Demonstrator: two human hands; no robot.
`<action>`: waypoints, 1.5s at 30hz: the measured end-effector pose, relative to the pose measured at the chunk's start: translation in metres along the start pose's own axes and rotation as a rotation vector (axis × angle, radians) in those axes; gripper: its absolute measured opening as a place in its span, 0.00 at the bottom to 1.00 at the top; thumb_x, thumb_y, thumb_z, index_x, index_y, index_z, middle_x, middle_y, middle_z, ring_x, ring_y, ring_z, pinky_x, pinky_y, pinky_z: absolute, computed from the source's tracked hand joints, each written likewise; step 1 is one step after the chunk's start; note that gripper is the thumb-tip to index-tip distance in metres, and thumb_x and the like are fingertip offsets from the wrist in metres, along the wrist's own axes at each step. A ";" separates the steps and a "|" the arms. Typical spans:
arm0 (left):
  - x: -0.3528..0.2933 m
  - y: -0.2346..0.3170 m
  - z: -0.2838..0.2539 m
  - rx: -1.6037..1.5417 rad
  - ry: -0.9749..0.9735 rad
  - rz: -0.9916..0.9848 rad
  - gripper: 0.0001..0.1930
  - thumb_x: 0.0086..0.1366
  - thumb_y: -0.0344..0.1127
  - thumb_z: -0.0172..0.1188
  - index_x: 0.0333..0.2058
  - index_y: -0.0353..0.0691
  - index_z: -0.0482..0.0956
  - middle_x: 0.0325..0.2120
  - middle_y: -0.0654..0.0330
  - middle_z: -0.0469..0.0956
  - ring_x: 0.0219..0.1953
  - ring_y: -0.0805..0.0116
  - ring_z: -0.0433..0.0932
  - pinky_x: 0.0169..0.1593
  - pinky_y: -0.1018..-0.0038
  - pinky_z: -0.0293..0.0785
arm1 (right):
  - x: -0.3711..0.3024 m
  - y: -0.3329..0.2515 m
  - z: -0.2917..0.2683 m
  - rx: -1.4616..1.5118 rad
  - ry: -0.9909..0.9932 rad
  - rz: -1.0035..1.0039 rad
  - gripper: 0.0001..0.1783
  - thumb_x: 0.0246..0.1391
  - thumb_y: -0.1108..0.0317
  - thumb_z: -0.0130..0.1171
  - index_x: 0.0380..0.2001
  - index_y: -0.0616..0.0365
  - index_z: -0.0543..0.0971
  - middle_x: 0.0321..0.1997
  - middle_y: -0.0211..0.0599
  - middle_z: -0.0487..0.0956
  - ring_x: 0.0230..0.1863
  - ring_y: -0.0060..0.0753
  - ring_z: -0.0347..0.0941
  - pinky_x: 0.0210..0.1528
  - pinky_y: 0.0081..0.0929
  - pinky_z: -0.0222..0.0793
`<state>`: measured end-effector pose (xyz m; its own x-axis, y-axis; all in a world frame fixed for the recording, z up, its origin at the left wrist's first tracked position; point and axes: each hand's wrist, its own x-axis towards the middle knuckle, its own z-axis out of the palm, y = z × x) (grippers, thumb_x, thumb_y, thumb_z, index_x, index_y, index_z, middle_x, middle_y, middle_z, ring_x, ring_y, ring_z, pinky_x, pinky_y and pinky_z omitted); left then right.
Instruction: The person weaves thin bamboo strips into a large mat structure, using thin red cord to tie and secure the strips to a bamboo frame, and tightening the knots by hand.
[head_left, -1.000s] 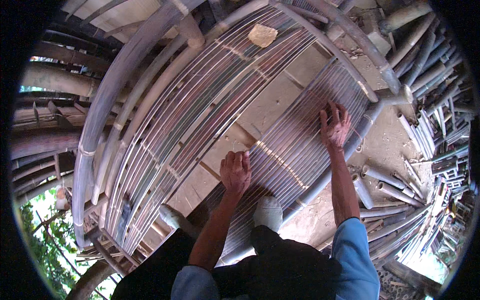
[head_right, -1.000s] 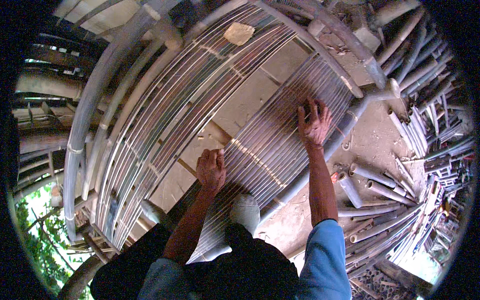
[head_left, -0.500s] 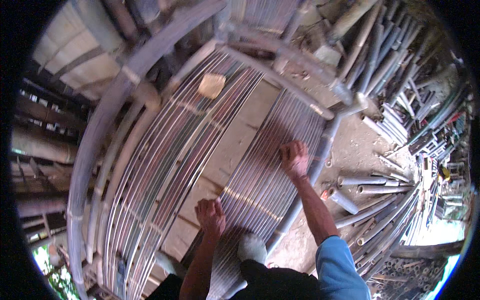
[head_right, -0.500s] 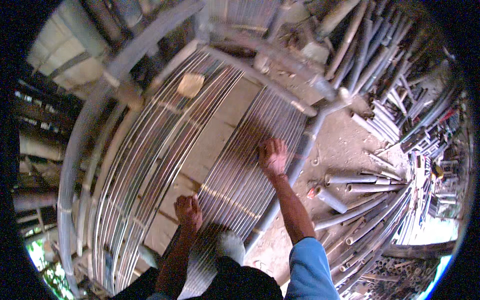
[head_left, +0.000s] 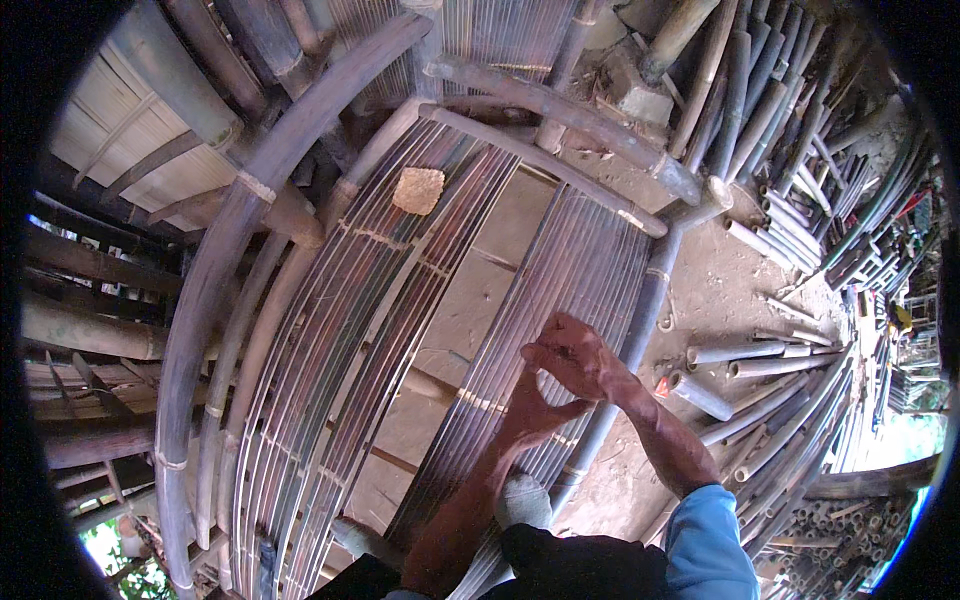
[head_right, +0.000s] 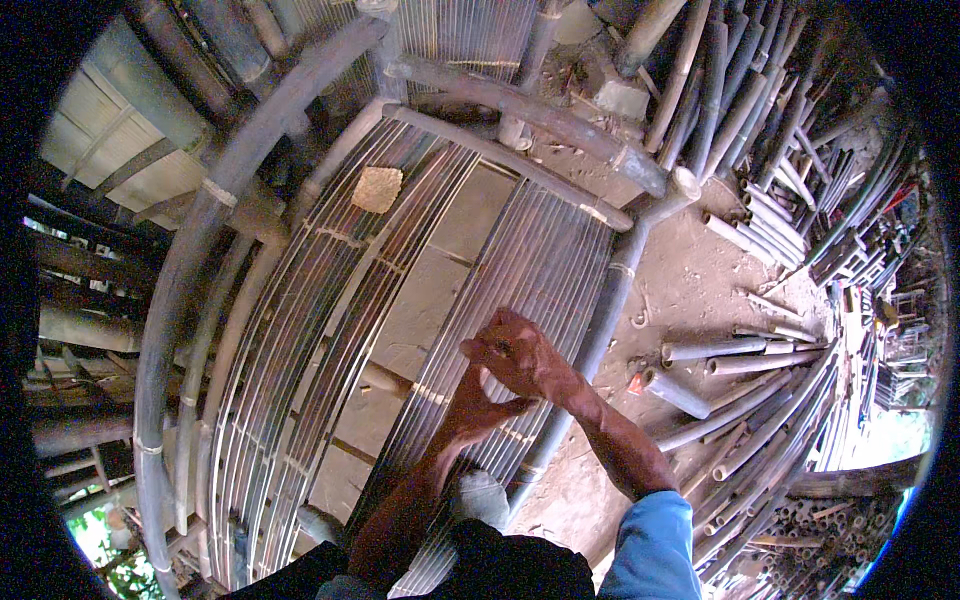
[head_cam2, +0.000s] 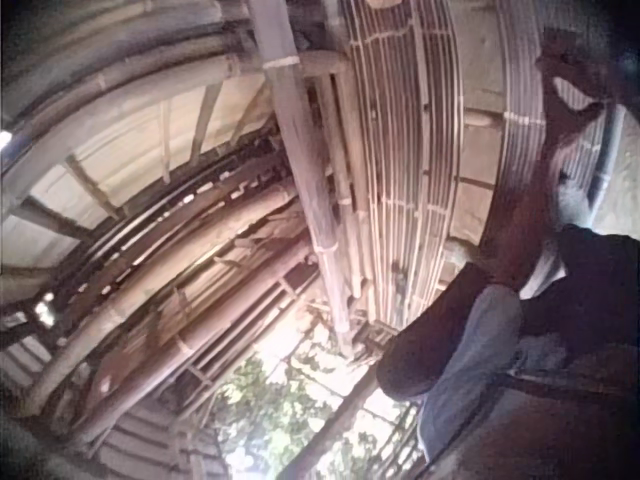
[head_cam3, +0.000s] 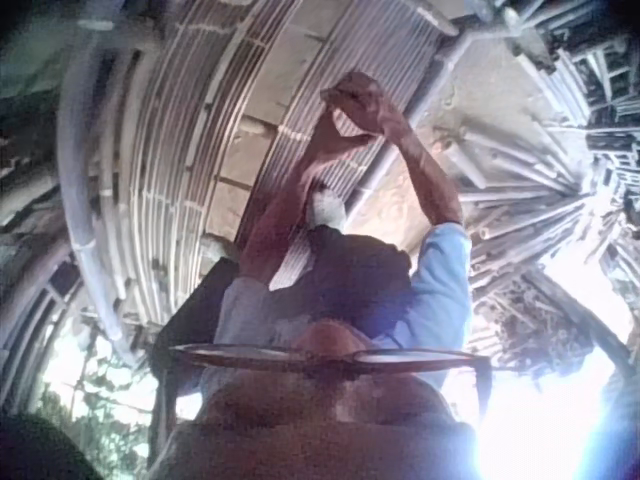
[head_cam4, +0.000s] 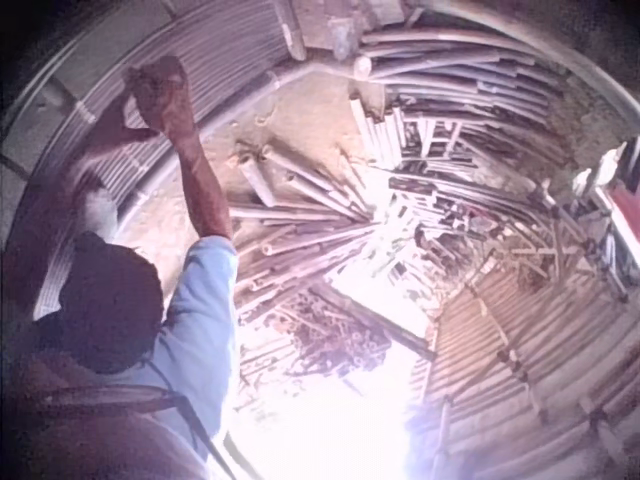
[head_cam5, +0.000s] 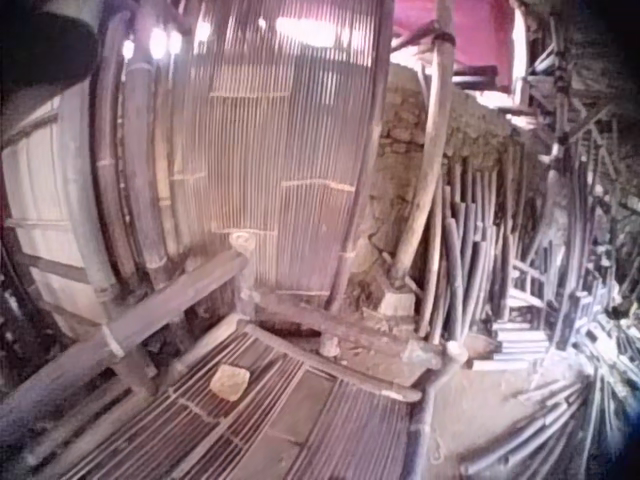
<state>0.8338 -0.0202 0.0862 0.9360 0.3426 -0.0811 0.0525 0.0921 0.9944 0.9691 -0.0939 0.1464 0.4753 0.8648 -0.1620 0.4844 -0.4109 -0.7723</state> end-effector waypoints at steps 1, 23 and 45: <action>0.006 0.008 0.005 0.001 -0.027 0.022 0.39 0.51 0.38 0.77 0.58 0.32 0.66 0.54 0.50 0.70 0.58 0.58 0.69 0.61 0.61 0.66 | 0.001 -0.016 -0.006 -0.103 0.094 -0.302 0.15 0.62 0.55 0.59 0.36 0.55 0.84 0.41 0.48 0.81 0.42 0.56 0.78 0.48 0.44 0.74; 0.132 -0.100 -0.084 0.843 0.318 -0.275 0.11 0.63 0.40 0.60 0.28 0.42 0.87 0.30 0.53 0.85 0.31 0.60 0.85 0.36 0.64 0.80 | 0.193 0.110 -0.026 -0.555 -0.173 -0.098 0.19 0.54 0.69 0.54 0.49 0.49 0.83 0.50 0.40 0.81 0.50 0.42 0.77 0.55 0.41 0.70; 0.151 -0.014 -0.068 0.727 0.445 0.169 0.14 0.60 0.33 0.66 0.42 0.33 0.79 0.45 0.50 0.77 0.47 0.55 0.77 0.51 0.59 0.73 | 0.112 0.053 -0.052 -0.449 0.228 -0.124 0.05 0.56 0.67 0.62 0.33 0.43 0.85 0.62 0.38 0.65 0.63 0.43 0.59 0.61 0.48 0.51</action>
<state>0.9503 0.0940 0.0559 0.7362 0.6456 0.2031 0.2771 -0.5613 0.7798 1.0863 -0.0339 0.1194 0.5182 0.8505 0.0906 0.7909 -0.4361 -0.4293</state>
